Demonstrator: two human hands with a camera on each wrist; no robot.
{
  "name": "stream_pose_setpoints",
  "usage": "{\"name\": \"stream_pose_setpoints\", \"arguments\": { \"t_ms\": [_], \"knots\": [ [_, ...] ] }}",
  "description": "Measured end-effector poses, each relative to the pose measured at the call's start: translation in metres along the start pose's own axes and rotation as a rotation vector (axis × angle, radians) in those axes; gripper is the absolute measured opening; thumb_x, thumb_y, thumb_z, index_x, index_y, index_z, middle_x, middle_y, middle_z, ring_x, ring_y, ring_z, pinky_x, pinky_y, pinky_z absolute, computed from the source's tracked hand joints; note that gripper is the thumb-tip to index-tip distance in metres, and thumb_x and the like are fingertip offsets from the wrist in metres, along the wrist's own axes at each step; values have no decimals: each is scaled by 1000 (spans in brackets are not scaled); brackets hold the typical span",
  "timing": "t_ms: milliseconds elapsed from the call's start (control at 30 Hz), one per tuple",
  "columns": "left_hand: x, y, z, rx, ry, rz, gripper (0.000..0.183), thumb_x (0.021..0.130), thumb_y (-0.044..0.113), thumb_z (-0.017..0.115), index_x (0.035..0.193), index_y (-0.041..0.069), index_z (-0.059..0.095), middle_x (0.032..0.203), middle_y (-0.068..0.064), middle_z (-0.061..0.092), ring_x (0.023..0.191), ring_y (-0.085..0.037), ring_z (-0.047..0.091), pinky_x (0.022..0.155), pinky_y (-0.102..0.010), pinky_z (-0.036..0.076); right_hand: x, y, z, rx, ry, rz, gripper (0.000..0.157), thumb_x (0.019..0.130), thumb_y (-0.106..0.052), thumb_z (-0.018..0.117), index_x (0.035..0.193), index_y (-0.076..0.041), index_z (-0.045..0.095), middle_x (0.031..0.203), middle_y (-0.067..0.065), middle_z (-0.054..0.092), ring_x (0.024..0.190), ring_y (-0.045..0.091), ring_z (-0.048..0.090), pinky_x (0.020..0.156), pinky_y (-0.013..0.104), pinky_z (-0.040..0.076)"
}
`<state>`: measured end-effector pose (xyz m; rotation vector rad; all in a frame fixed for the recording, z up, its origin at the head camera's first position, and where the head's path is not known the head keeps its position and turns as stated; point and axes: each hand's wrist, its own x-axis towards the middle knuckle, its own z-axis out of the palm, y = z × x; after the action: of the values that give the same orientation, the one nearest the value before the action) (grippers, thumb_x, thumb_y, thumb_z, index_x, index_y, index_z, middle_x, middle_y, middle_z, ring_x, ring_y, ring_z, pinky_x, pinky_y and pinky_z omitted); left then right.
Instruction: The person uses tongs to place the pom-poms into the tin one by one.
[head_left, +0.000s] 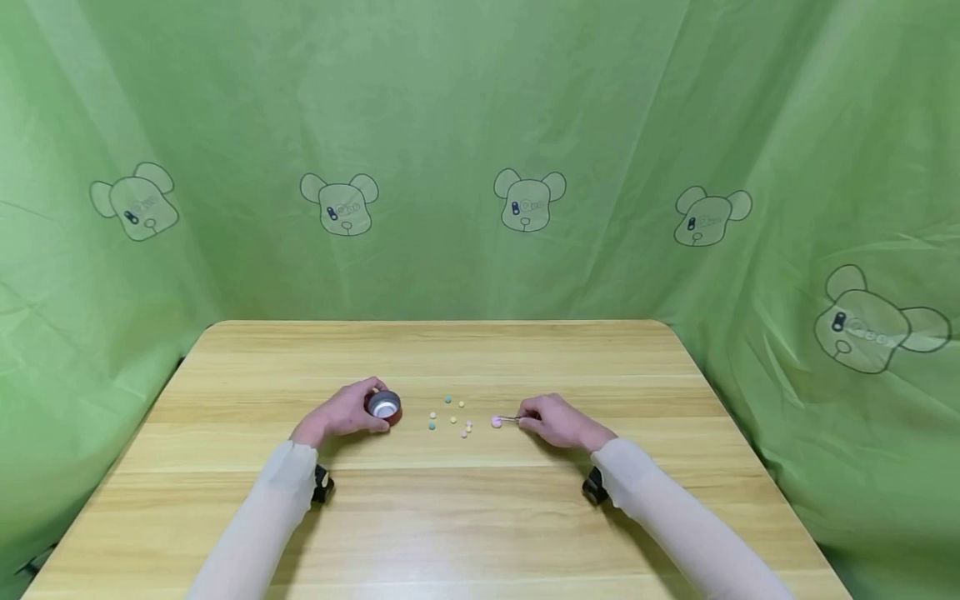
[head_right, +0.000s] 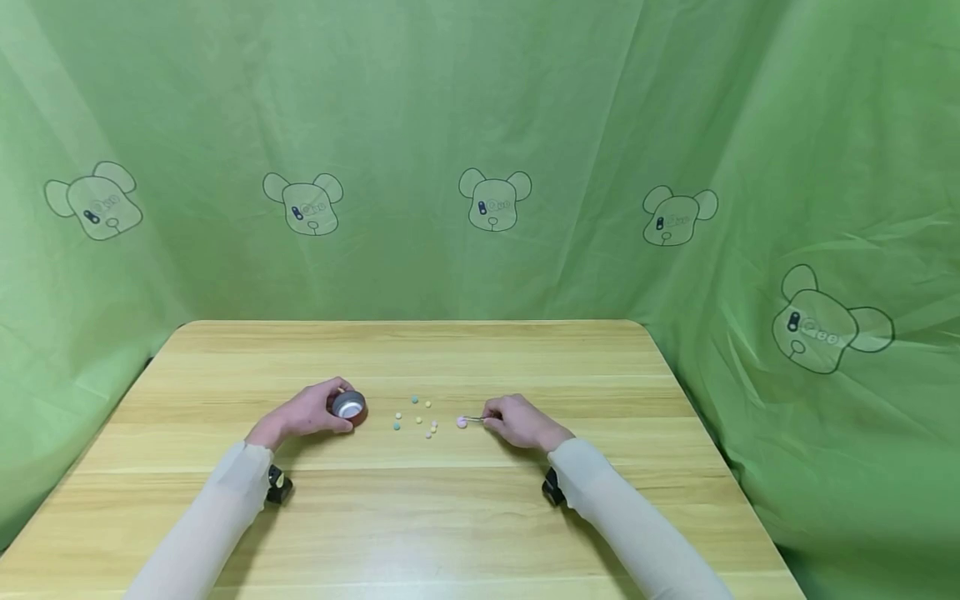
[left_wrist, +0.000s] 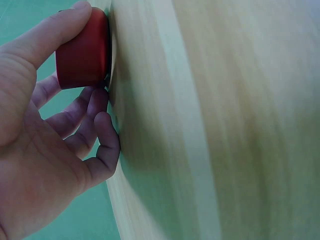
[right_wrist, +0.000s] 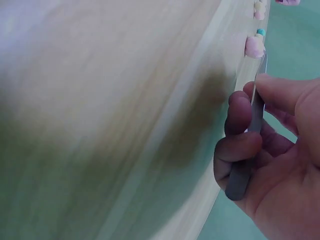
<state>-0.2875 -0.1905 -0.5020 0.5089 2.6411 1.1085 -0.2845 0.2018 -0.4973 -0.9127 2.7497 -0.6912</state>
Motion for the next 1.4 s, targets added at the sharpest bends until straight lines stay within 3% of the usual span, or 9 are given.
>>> {"name": "stream_pose_setpoints", "arguments": {
  "t_ms": [500, 833, 1400],
  "knots": [
    [0, -1, -1, 15, -2, -7, 51, 72, 17, 83, 113, 10, 54, 106, -6, 59, 100, -23, 57, 91, -44, 44, 3, 3, 0, -74, 31, -43, 9, 95, -12, 57, 91, -12, 65, 79, -7, 59, 67, 8, 48, 62, 26, 42],
    [-2, 2, 0, 8, 1, -3, 51, 72, 16, 83, 113, 9, 54, 107, -7, 59, 100, -24, 57, 91, -45, 44, 5, 2, -2, -52, 55, -13, 9, 95, -12, 56, 92, -13, 65, 79, -8, 57, 69, 9, 49, 62, 27, 43],
    [0, 0, 3, 22, 8, 16, 51, 72, 18, 83, 114, 10, 54, 106, -6, 60, 100, -23, 57, 91, -44, 44, 23, -12, -10, -45, 82, -36, 13, 96, -13, 55, 96, -6, 66, 83, 5, 64, 70, 11, 51, 65, 28, 45]
  ]
}}
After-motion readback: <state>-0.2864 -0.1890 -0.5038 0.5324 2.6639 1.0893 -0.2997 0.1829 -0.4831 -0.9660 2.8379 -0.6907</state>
